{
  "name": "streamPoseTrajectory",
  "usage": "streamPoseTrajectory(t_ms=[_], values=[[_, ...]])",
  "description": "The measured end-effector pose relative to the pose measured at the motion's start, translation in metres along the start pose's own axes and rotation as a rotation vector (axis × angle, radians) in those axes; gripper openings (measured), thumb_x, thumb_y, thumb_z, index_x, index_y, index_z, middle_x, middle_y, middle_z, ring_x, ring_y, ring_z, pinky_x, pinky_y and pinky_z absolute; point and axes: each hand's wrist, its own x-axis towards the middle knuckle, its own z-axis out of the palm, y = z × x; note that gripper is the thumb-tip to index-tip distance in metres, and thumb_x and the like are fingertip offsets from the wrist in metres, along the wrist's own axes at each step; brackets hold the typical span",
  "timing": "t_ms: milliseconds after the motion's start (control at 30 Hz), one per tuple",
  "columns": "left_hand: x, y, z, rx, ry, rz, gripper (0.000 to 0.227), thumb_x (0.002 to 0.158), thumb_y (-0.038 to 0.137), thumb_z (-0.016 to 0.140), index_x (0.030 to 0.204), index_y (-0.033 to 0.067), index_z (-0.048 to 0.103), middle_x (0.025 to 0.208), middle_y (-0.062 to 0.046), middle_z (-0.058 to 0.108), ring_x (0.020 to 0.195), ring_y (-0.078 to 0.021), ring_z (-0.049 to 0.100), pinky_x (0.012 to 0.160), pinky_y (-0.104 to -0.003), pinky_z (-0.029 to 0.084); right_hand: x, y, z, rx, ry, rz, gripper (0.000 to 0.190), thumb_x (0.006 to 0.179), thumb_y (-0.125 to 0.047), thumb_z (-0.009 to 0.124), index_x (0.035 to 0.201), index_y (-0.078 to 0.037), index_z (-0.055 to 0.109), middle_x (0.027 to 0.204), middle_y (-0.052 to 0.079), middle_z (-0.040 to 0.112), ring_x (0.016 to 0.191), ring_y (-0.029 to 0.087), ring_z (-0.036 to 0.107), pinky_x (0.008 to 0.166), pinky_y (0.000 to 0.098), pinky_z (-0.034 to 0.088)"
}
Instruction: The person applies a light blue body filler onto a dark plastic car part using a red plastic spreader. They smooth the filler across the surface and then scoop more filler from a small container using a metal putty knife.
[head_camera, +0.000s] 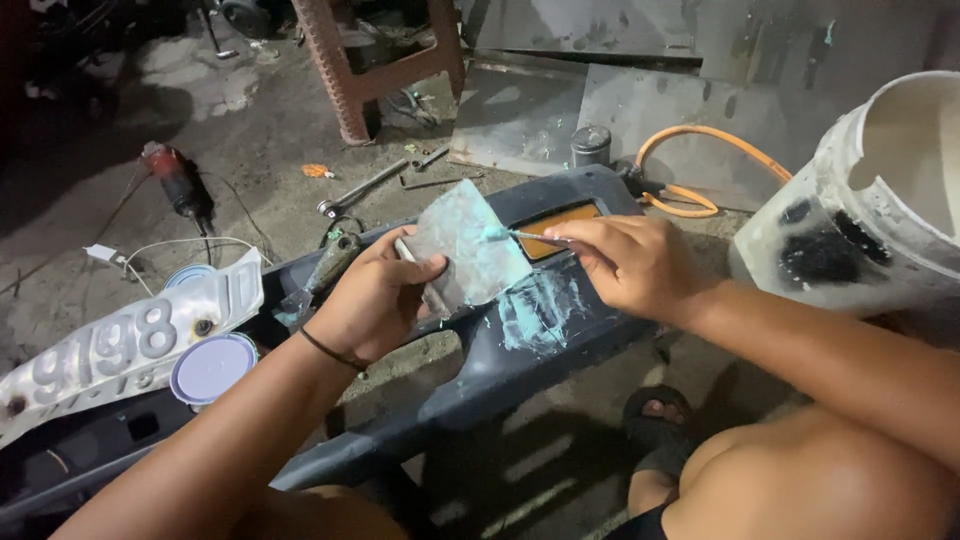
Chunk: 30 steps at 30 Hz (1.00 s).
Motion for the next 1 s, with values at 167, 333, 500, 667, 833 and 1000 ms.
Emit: streamPoseTrajectory(t_ms=[167,333,500,667,833,1000], values=[[-0.006,0.006,0.002,0.067,0.000,0.081,0.031,0.092,-0.002,0.066,0.117,0.0060,0.050,0.092,-0.009,0.059,0.079,-0.0212,0.066,0.064,-0.037,0.061,-0.021,0.033,0.010,-0.083,-0.012,0.212,0.026,0.094,-0.009,0.070,0.119,-0.014,0.071,0.087,0.006,0.077,0.080,0.029,0.075,0.067,0.0373,0.059],[-0.011,0.002,0.009,0.243,0.059,0.084,0.032,0.091,-0.002,0.067,0.118,0.0074,0.054,0.090,-0.010,0.062,0.073,-0.0197,0.067,0.061,-0.032,0.061,-0.010,0.021,-0.002,-0.030,0.064,0.312,0.027,0.096,-0.013,0.069,0.123,-0.010,0.071,0.095,0.012,0.076,0.088,0.033,0.074,0.077,0.0392,0.058],[-0.010,-0.001,0.010,0.407,0.090,0.012,0.029,0.092,0.003,0.068,0.118,0.0091,0.059,0.091,-0.012,0.065,0.073,-0.0212,0.066,0.060,-0.036,0.060,-0.008,0.011,0.008,0.000,0.039,0.227,0.029,0.098,-0.013,0.065,0.126,-0.009,0.071,0.102,0.013,0.077,0.096,0.034,0.074,0.084,0.0411,0.058],[-0.006,-0.011,0.010,0.411,0.044,-0.073,0.037,0.089,0.001,0.071,0.123,0.0056,0.056,0.086,-0.014,0.059,0.070,-0.0212,0.057,0.056,-0.035,0.054,-0.006,0.007,0.011,0.168,-0.045,0.330,0.034,0.101,-0.008,0.057,0.134,-0.005,0.065,0.115,0.019,0.074,0.107,0.039,0.071,0.091,0.0472,0.056],[-0.009,-0.012,0.021,0.402,0.044,-0.123,0.039,0.087,-0.001,0.070,0.123,0.0024,0.055,0.082,-0.013,0.054,0.068,-0.0201,0.056,0.051,-0.030,0.045,0.002,-0.006,0.006,0.241,-0.122,0.422,0.037,0.099,-0.003,0.057,0.136,-0.006,0.062,0.116,0.022,0.074,0.106,0.041,0.071,0.091,0.0502,0.056],[-0.008,-0.013,0.021,0.389,0.066,-0.178,0.044,0.085,-0.001,0.072,0.124,0.0040,0.054,0.086,-0.013,0.047,0.071,-0.0227,0.050,0.054,-0.031,0.043,0.016,-0.019,0.000,0.351,-0.281,0.448,0.037,0.098,0.000,0.057,0.133,-0.005,0.066,0.113,0.025,0.075,0.105,0.045,0.072,0.091,0.0538,0.056]])
